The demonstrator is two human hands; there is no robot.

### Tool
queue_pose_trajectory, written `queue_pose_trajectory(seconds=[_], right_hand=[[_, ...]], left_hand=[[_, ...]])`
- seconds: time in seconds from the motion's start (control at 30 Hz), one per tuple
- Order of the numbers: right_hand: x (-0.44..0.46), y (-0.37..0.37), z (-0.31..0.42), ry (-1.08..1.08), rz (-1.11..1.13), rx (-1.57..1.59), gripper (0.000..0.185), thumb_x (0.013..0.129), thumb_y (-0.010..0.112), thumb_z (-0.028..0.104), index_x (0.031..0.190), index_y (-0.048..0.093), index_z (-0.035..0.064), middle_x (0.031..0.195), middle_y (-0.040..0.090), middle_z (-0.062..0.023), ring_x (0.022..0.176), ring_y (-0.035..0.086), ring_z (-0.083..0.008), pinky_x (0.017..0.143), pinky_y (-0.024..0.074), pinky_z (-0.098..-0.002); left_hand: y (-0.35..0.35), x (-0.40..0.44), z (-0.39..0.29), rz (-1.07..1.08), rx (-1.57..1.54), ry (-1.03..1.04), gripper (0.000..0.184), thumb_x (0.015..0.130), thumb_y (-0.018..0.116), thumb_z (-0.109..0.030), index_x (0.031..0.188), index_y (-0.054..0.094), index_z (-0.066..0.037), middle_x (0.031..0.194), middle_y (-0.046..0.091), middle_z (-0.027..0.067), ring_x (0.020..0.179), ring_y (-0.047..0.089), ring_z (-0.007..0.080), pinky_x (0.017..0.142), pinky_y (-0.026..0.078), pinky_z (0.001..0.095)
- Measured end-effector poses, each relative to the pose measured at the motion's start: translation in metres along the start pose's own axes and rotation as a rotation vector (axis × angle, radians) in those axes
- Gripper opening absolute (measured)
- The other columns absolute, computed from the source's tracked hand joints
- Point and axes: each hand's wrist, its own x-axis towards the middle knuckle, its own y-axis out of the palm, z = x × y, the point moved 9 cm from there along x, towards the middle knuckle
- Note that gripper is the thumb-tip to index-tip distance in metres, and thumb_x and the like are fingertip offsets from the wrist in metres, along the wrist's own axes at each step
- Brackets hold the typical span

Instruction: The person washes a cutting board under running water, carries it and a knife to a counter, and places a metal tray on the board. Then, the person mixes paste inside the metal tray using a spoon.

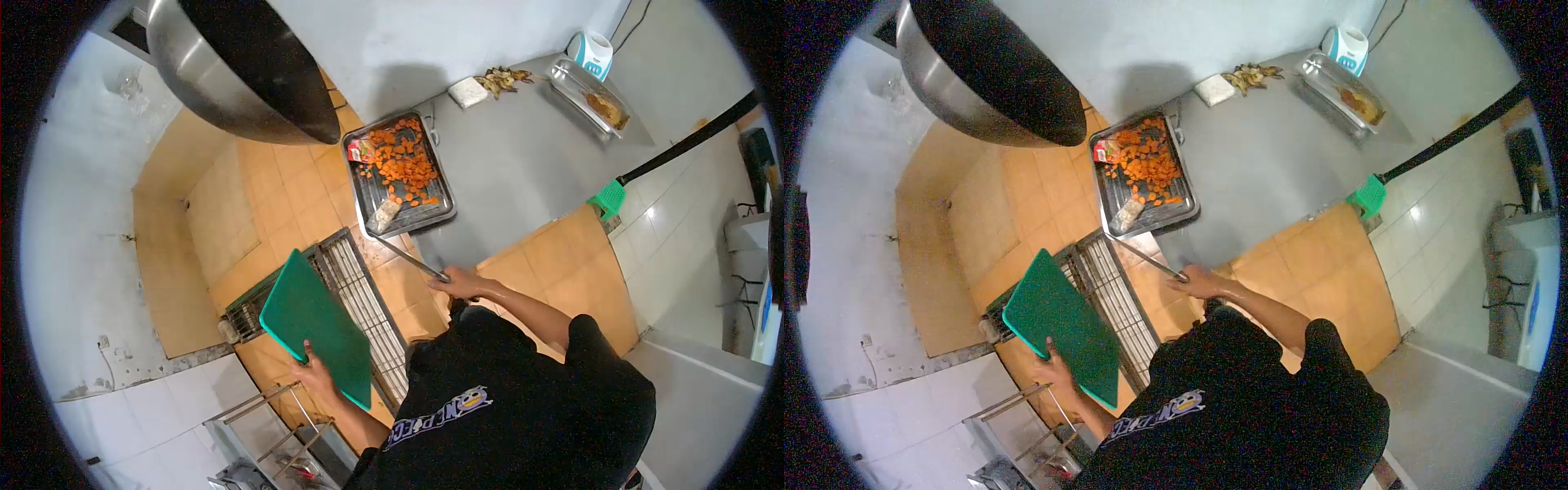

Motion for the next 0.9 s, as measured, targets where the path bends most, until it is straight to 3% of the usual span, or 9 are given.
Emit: queue_pose_trajectory(seconds=[0.1, 0.17, 0.2, 0.37, 0.43, 0.53, 0.7, 0.77, 0.9], right_hand=[[-0.02, -0.014, -0.026, 0.057, 0.089, 0.138, 0.067, 0.093, 0.056, 0.066, 0.066, 0.054, 0.005, 0.059, 0.051, -0.0026, 0.057, 0.049, -0.0151, 0.052, 0.0407, -0.0368], [-0.024, -0.03, -0.05, 0.021, 0.017, 0.078, 0.065, 0.094, 0.056, 0.064, 0.071, 0.058, 0.0036, 0.064, 0.055, -0.0042, 0.062, 0.053, -0.016, 0.056, 0.0441, -0.0363], [-0.022, -0.027, -0.076, 0.039, 0.098, -0.029, 0.064, 0.094, 0.055, 0.064, 0.094, 0.067, 0.0005, 0.075, 0.063, -0.0156, 0.072, 0.06, -0.0246, 0.069, 0.049, -0.0434], [-0.102, -0.098, -0.084, -0.09, -0.116, -0.069, 0.059, 0.094, 0.059, 0.057, 0.091, 0.068, -0.0008, 0.071, 0.062, -0.0185, 0.067, 0.059, -0.0284, 0.067, 0.0479, -0.0441], [-0.143, -0.127, -0.134, 0.145, -0.294, -0.089, 0.052, 0.097, 0.057, 0.051, 0.08, 0.065, 0.0023, 0.064, 0.058, -0.0096, 0.061, 0.056, -0.0199, 0.061, 0.0459, -0.0373], [-0.196, -0.159, -0.185, 0.312, -0.332, 0.062, 0.048, 0.098, 0.059, 0.048, 0.081, 0.063, 0.0029, 0.061, 0.053, -0.0043, 0.055, 0.051, -0.0149, 0.055, 0.0442, -0.0333], [-0.229, -0.216, -0.238, 0.283, -0.396, 0.256, 0.04, 0.099, 0.059, 0.042, 0.087, 0.067, 0.0047, 0.061, 0.054, -0.0037, 0.055, 0.053, -0.0121, 0.054, 0.0443, -0.0305], [-0.238, -0.232, -0.245, 0.242, -0.432, 0.324, 0.038, 0.101, 0.058, 0.039, 0.086, 0.067, 0.0043, 0.061, 0.053, -0.0025, 0.054, 0.053, -0.0109, 0.052, 0.0438, -0.0291], [-0.241, -0.259, -0.22, 0.133, -0.505, 0.497, 0.041, 0.105, 0.053, 0.039, 0.089, 0.063, 0.0021, 0.065, 0.054, -0.0012, 0.056, 0.052, -0.0114, 0.053, 0.0454, -0.0289]], left_hand=[[0.004, -0.025, -0.028, -0.037, -0.11, -0.033, 0.033, 0.092, 0.072, -0.016, 0.111, 0.066, 0.011, 0.098, 0.072, 0.0196, 0.082, 0.064, 0.0256, 0.078, 0.051, 0.0407], [0.002, -0.039, -0.058, -0.048, -0.175, -0.03, 0.034, 0.092, 0.073, -0.017, 0.11, 0.067, 0.01, 0.098, 0.072, 0.0182, 0.082, 0.064, 0.0245, 0.078, 0.051, 0.0398], [-0.003, -0.046, -0.077, -0.053, -0.246, -0.019, 0.034, 0.092, 0.073, -0.019, 0.109, 0.067, 0.01, 0.098, 0.072, 0.0167, 0.082, 0.063, 0.0234, 0.078, 0.051, 0.0389], [-0.035, -0.083, -0.179, -0.055, -0.305, 0.046, 0.03, 0.092, 0.073, -0.017, 0.108, 0.067, 0.007, 0.098, 0.07, 0.0095, 0.088, 0.06, 0.0188, 0.082, 0.048, 0.0344], [-0.049, -0.1, -0.182, -0.067, -0.295, -0.024, 0.031, 0.092, 0.073, -0.018, 0.11, 0.066, 0.007, 0.101, 0.07, 0.0091, 0.088, 0.059, 0.0182, 0.081, 0.048, 0.0345], [-0.046, -0.13, -0.238, -0.16, -0.384, -0.038, 0.031, 0.092, 0.074, -0.018, 0.107, 0.067, 0.008, 0.099, 0.07, 0.0103, 0.086, 0.059, 0.0175, 0.08, 0.048, 0.034], [-0.002, -0.166, -0.288, -0.193, -0.539, 0.029, 0.024, 0.089, 0.077, -0.011, 0.101, 0.068, 0.008, 0.094, 0.069, 0.0106, 0.082, 0.057, 0.016, 0.075, 0.048, 0.033], [0.018, -0.181, -0.296, -0.192, -0.574, -0.063, 0.02, 0.089, 0.076, -0.008, 0.098, 0.068, 0.009, 0.09, 0.069, 0.009, 0.078, 0.056, 0.0145, 0.071, 0.047, 0.0303], [0.019, -0.198, -0.345, -0.235, -0.465, 0.113, 0.018, 0.09, 0.074, -0.007, 0.096, 0.069, 0.009, 0.086, 0.07, 0.0083, 0.075, 0.057, 0.0118, 0.065, 0.047, 0.0282]])
